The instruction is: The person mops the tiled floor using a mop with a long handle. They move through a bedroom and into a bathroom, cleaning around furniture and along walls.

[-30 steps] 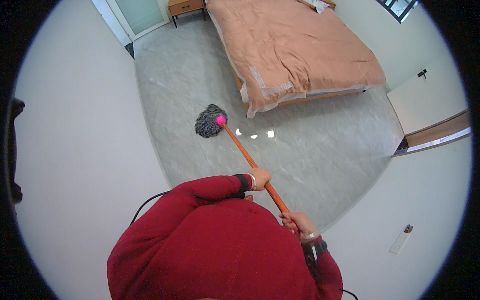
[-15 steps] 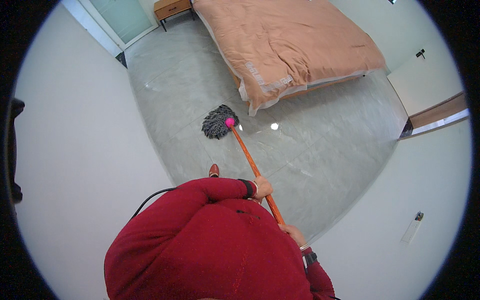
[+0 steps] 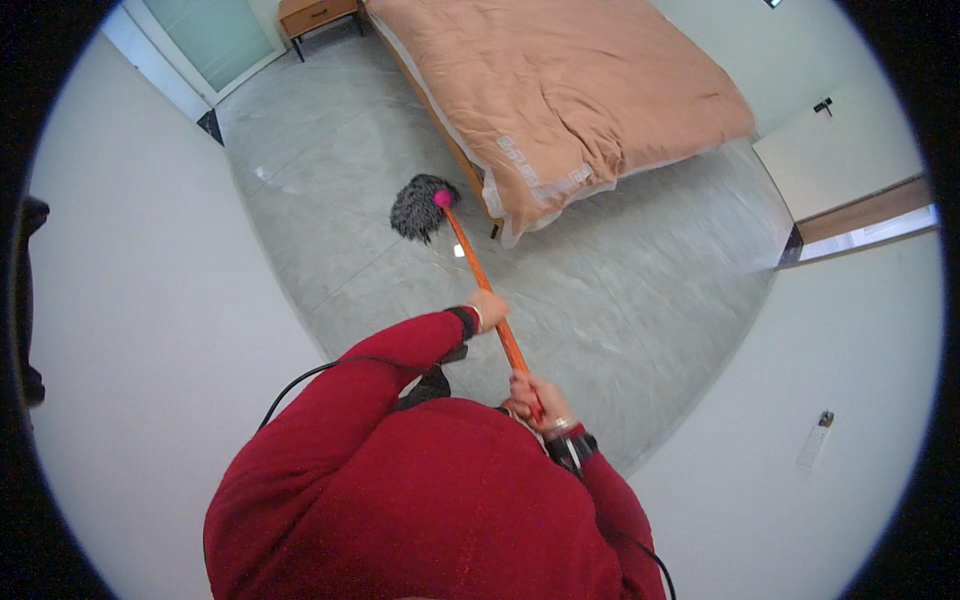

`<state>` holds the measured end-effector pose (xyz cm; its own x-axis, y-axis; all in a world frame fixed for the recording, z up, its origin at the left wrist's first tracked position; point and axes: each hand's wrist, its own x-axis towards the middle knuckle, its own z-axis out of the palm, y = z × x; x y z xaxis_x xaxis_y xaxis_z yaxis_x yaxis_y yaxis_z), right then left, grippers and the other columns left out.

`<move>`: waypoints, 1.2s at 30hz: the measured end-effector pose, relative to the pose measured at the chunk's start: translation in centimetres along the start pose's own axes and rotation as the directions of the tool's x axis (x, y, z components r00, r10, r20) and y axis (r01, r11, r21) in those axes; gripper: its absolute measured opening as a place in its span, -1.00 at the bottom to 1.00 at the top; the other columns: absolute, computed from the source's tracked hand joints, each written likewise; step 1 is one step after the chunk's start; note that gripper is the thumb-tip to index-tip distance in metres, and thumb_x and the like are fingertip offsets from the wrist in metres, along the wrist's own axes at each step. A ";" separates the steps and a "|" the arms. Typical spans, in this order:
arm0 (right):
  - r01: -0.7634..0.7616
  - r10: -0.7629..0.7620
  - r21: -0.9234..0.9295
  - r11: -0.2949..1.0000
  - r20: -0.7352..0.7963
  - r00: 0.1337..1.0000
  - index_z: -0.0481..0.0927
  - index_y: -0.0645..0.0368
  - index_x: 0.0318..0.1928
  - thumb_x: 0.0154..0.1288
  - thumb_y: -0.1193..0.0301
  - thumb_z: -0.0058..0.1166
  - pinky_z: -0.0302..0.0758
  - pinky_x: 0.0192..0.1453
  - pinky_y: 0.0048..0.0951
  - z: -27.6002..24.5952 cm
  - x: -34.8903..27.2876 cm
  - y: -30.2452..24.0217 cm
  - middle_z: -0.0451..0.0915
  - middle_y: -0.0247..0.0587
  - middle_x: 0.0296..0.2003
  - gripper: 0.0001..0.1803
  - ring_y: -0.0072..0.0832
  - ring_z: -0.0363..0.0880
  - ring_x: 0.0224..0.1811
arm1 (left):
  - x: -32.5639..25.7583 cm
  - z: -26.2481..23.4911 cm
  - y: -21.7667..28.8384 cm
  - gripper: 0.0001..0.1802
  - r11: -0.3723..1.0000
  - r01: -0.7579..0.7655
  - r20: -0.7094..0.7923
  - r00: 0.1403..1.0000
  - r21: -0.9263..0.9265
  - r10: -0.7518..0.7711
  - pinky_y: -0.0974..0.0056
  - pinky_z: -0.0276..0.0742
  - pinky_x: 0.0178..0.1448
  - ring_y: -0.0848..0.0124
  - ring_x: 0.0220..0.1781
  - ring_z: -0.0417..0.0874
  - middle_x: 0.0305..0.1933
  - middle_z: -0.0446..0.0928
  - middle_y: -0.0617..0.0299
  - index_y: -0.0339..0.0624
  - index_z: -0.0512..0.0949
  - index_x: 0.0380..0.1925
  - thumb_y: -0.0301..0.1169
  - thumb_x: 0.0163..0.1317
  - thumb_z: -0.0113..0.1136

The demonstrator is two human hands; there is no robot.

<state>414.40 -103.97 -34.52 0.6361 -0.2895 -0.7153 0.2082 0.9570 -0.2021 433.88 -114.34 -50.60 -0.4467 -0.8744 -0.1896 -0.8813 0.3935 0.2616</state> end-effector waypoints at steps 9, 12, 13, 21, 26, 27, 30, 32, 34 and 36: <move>0.059 -0.075 -0.117 0.991 -0.138 0.988 0.41 0.19 -0.25 0.42 0.33 -0.02 0.09 -0.68 -0.67 -1.6 -1.4 -0.3 0.25 -0.61 -0.65 -0.82 -0.79 0.12 -0.74 | -3.4 -1.1 7.7 -0.82 0.998 0.015 -0.219 0.975 -0.058 -0.027 0.05 0.28 -0.01 0.28 -0.07 0.48 -0.30 0.53 0.30 0.10 0.60 -0.47 -0.37 -0.18 0.31; 0.025 -0.072 -0.199 0.980 -0.234 0.970 0.44 0.23 -0.19 0.43 0.33 -0.04 0.06 -0.67 -0.69 -3.4 -7.4 1.3 0.25 -0.61 -0.61 -0.80 -0.82 0.10 -0.70 | -4.4 -1.6 12.8 -0.79 0.978 -0.178 -0.140 0.977 -0.111 0.162 -0.06 0.24 0.08 0.29 -0.04 0.52 -0.30 0.54 0.35 0.12 0.58 -0.40 -0.39 -0.13 0.30; -0.012 -0.045 -0.174 0.985 -0.321 0.946 0.44 0.25 -0.17 0.44 0.33 -0.05 0.05 -0.66 -0.70 -3.8 -8.4 1.7 0.24 -0.62 -0.60 -0.79 -0.82 0.09 -0.69 | -4.5 -1.8 13.5 -0.84 0.954 -0.291 -0.150 0.949 -0.067 0.279 -0.06 0.25 0.10 0.29 -0.05 0.54 -0.31 0.55 0.35 0.12 0.60 -0.42 -0.38 -0.08 0.28; 0.058 -0.069 -0.072 0.996 -0.149 0.987 0.42 0.22 -0.18 0.45 0.29 -0.07 0.05 -0.65 -0.67 -4.2 -2.3 0.5 0.21 -0.64 -0.62 -0.78 -0.80 0.08 -0.71 | -0.8 -0.4 7.9 -0.85 0.947 -0.315 -0.039 0.949 -0.064 0.313 0.02 0.31 0.06 0.26 -0.10 0.58 -0.33 0.58 0.32 0.12 0.60 -0.42 -0.36 -0.07 0.27; 0.111 -0.130 -0.114 0.987 -0.178 0.975 0.40 0.16 -0.23 0.43 0.27 -0.03 0.08 -0.65 -0.63 -2.2 7.4 -2.3 0.21 -0.61 -0.65 -0.79 -0.76 0.08 -0.74 | 2.1 1.5 -0.3 -0.87 0.993 -0.077 -0.048 0.996 0.086 0.081 0.04 0.31 0.05 0.24 -0.11 0.58 -0.34 0.59 0.29 0.10 0.61 -0.44 -0.38 -0.06 0.26; 0.112 -0.136 -0.131 0.985 -0.184 0.974 0.40 0.15 -0.24 0.42 0.26 -0.02 0.08 -0.65 -0.63 -1.8 8.3 -2.5 0.21 -0.61 -0.66 -0.79 -0.76 0.08 -0.74 | 2.2 1.6 -1.5 -0.89 0.993 -0.087 -0.103 0.990 0.075 0.094 0.04 0.32 0.03 0.24 -0.12 0.58 -0.36 0.59 0.28 0.09 0.61 -0.46 -0.38 -0.07 0.27; 0.112 -0.129 -0.102 0.988 -0.180 0.975 0.41 0.15 -0.25 0.43 0.26 -0.02 0.09 -0.64 -0.64 -1.8 6.8 -2.0 0.21 -0.60 -0.65 -0.78 -0.77 0.10 -0.74 | 1.8 1.6 -0.6 -0.90 0.988 -0.149 -0.090 0.984 0.040 0.152 0.07 0.33 0.00 0.24 -0.16 0.58 -0.41 0.58 0.26 0.07 0.61 -0.49 -0.39 -0.09 0.27; 0.090 -0.104 -0.077 0.993 -0.210 0.972 0.41 0.16 -0.24 0.44 0.25 -0.03 0.08 -0.63 -0.64 -2.9 2.5 -1.1 0.21 -0.61 -0.65 -0.78 -0.78 0.09 -0.73 | 1.5 1.4 3.0 -0.90 0.976 -0.216 -0.009 0.976 0.026 0.217 0.09 0.34 -0.03 0.22 -0.19 0.58 -0.45 0.57 0.25 0.05 0.61 -0.51 -0.40 -0.11 0.28; 0.072 -0.093 -0.167 0.983 -0.120 0.988 0.42 0.17 -0.20 0.45 0.23 -0.06 0.08 -0.63 -0.65 -4.4 -2.7 -0.1 0.20 -0.63 -0.64 -0.75 -0.79 0.07 -0.74 | 0.4 1.4 8.0 -0.88 0.950 -0.311 -0.032 0.950 -0.034 0.310 0.11 0.36 -0.07 0.20 -0.23 0.58 -0.46 0.57 0.24 0.03 0.58 -0.51 -0.41 -0.13 0.29; -0.056 0.029 -0.069 0.996 -0.344 0.938 0.43 0.16 -0.18 0.47 0.20 -0.10 0.08 -0.63 -0.66 -4.7 -5.1 0.3 0.19 -0.65 -0.64 -0.73 -0.80 0.06 -0.74 | -0.4 0.9 10.3 -0.82 0.896 -0.417 -0.148 0.906 -0.153 0.397 0.10 0.38 -0.10 0.17 -0.25 0.58 -0.44 0.57 0.22 0.02 0.56 -0.46 -0.44 -0.15 0.29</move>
<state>407.73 -102.13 -34.10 0.3472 -0.2365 -0.9075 0.1206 0.9709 -0.2069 424.82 -109.71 -48.70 -0.7316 -0.6780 0.0717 -0.5796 0.6739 0.4581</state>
